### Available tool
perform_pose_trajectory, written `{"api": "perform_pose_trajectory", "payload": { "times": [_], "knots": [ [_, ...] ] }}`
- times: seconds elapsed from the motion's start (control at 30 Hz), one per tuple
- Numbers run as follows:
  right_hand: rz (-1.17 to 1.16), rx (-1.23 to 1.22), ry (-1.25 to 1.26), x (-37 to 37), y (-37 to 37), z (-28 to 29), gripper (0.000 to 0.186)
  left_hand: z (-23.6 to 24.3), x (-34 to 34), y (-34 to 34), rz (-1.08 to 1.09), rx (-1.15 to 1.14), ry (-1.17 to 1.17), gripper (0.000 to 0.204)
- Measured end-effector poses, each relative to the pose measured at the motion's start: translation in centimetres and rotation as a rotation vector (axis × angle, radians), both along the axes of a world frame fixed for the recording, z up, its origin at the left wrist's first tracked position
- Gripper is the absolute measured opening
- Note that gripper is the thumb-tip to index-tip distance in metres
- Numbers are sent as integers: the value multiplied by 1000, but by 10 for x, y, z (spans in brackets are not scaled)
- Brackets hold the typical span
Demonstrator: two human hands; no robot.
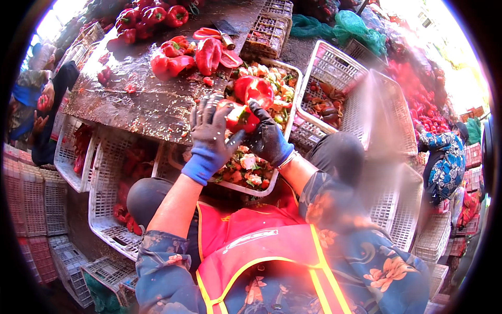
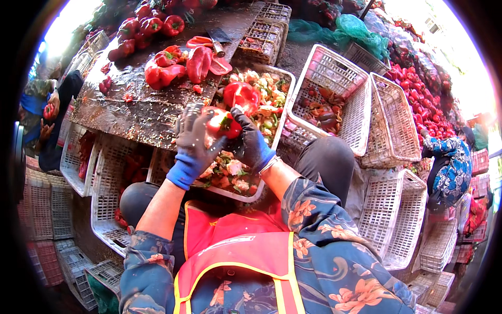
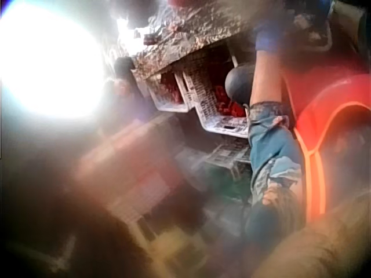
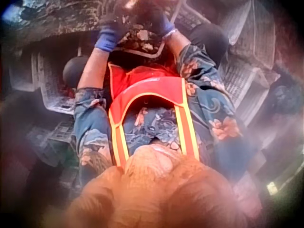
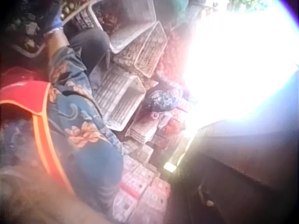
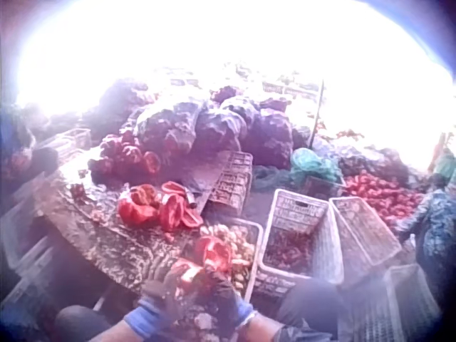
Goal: The person removes the stems and seeds from red bell peppers by hand and then chops the peppers using a large knife on a wooden surface.
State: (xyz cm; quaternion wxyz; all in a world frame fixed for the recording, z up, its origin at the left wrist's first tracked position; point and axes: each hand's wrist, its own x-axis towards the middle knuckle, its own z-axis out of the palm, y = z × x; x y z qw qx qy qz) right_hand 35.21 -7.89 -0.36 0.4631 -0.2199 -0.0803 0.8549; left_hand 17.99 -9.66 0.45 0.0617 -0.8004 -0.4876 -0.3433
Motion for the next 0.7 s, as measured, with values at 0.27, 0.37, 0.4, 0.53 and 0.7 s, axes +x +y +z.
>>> {"api": "perform_pose_trajectory", "payload": {
  "times": [0.27,0.37,0.4,0.53,0.7],
  "knots": [
    [-81,258,-419,3,1,-15,52,10,5,14,86,-316,247,60],
    [-106,330,-472,-3,2,-8,57,18,8,26,146,-446,366,61],
    [-108,354,-493,-5,4,-7,59,19,8,36,167,-499,388,61],
    [-19,426,-614,1,22,-14,68,11,-1,53,105,-566,263,54],
    [50,613,-554,-2,39,-20,79,-1,-12,46,-30,-306,116,57]
  ]
}}
